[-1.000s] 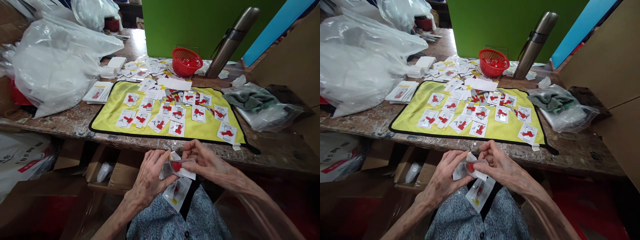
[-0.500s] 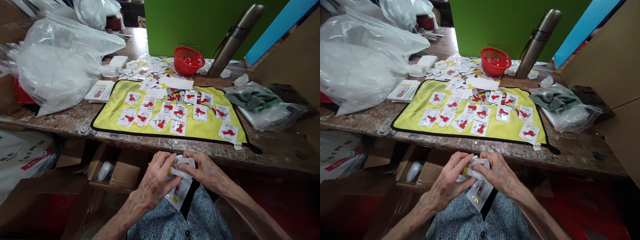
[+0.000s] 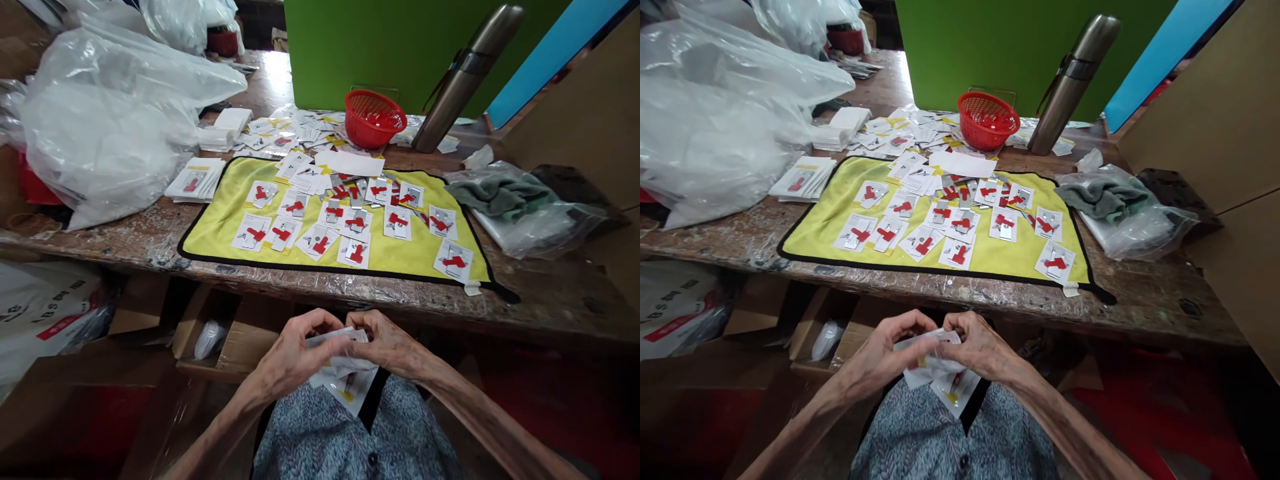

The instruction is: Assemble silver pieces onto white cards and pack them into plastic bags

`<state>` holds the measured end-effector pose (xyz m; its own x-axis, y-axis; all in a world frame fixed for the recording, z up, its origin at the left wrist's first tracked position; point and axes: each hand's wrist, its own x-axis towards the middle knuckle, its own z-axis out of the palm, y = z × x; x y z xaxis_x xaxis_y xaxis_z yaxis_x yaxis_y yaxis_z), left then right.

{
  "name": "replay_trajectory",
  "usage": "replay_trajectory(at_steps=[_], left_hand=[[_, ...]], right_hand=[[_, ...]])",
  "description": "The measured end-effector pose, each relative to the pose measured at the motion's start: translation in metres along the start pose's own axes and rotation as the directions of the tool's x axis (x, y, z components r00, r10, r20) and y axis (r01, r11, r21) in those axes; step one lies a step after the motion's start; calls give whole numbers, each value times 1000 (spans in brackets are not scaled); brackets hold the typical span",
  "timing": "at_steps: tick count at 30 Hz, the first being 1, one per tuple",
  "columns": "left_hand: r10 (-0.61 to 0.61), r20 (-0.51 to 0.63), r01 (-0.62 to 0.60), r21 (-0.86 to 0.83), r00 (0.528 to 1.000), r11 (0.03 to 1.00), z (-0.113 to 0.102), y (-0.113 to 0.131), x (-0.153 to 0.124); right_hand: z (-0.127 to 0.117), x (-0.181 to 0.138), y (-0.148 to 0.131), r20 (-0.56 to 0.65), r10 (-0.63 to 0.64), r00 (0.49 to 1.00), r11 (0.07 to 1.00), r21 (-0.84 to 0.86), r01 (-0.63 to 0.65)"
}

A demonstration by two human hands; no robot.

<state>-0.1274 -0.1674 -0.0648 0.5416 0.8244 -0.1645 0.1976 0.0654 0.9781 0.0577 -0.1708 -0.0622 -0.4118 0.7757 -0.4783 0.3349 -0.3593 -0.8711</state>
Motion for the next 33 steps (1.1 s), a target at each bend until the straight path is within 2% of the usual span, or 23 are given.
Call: replay_trajectory(at_steps=[2,4,7,9,12,14,16,19,21,25,27,30,31,33], left_hand=[[-111,28,114,-181,993,977,-3,-1,4],[-160,78,176,-310,984,934,-3,-2,7],[-190,117,221,-382,975,897,0,-3,8],[-209,125,242,-391,970,888,-1,-4,7],[-283,152,321,-429,947,844,-5,-4,6],[-313,166,355,-453,935,818,-6,-4,6],[-297,193,354,-464,935,812,-5,-4,7],[-256,236,339,-451,938,826,-2,-5,8],[-266,234,343,-412,935,844,-2,-6,9],[-302,208,361,-368,930,857,-2,-6,7],[-288,179,335,-364,941,869,-1,-6,7],[-264,130,294,-369,956,882,3,-5,8],[-268,117,292,-373,956,881,4,-5,8],[-283,99,300,-375,954,877,5,-4,7]], right_hand=[[-6,-4,-1,137,37,990,991,126,-55],[-10,-6,-1,226,56,973,989,122,-85],[-6,-5,2,164,67,984,998,-17,-65],[-1,-3,4,118,67,991,998,-24,-65],[0,-3,4,195,34,980,991,121,-58],[-2,-3,5,257,0,966,987,157,-42],[-2,-4,6,245,-6,969,995,96,-19],[6,-4,9,128,12,992,998,-66,-4],[11,-4,11,97,1,995,994,-111,10],[8,-4,14,239,-31,971,998,53,18],[7,-2,17,224,-34,974,998,59,21],[12,2,20,113,-56,992,997,65,49],[14,2,21,118,-63,991,993,108,50],[17,3,22,219,-51,974,978,210,4]])
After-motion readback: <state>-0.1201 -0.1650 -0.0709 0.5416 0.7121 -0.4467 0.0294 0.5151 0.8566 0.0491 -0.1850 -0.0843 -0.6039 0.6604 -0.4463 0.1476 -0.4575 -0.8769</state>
